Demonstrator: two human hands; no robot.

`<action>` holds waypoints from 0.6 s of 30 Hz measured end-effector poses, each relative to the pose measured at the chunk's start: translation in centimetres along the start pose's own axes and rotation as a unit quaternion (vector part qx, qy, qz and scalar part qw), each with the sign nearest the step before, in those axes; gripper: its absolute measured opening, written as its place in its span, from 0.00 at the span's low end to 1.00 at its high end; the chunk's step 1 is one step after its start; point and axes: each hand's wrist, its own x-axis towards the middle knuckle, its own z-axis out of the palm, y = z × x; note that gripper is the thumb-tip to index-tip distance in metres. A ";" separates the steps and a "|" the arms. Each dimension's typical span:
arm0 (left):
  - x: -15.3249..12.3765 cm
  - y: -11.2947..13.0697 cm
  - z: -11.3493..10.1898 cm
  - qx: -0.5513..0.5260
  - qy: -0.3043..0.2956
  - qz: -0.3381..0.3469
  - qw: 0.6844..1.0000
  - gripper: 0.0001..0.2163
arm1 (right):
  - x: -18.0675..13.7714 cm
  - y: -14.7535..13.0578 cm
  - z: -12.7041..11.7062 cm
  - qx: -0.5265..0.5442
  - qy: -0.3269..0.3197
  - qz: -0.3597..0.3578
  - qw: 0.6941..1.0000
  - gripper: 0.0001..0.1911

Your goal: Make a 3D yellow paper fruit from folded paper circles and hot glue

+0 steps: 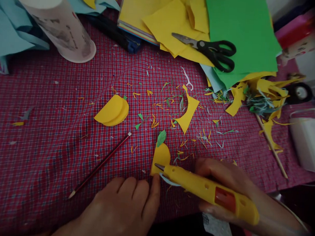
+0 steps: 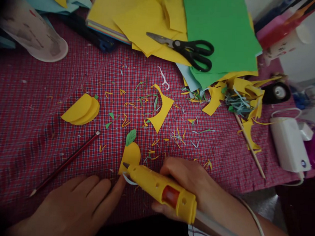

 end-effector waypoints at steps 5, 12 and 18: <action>-0.4 0.7 0.0 0.007 -0.004 -0.011 1.000 0.24 | -0.3 -0.1 -0.2 -0.007 -0.034 0.024 0.999 0.16; -0.6 0.9 0.1 0.012 -0.001 -0.007 1.000 0.23 | -0.3 0.4 0.0 -0.006 -0.011 -0.001 1.000 0.16; -0.7 0.8 0.2 0.006 0.014 -0.007 1.000 0.21 | -0.8 -0.1 -0.1 -0.014 -0.048 0.003 0.999 0.15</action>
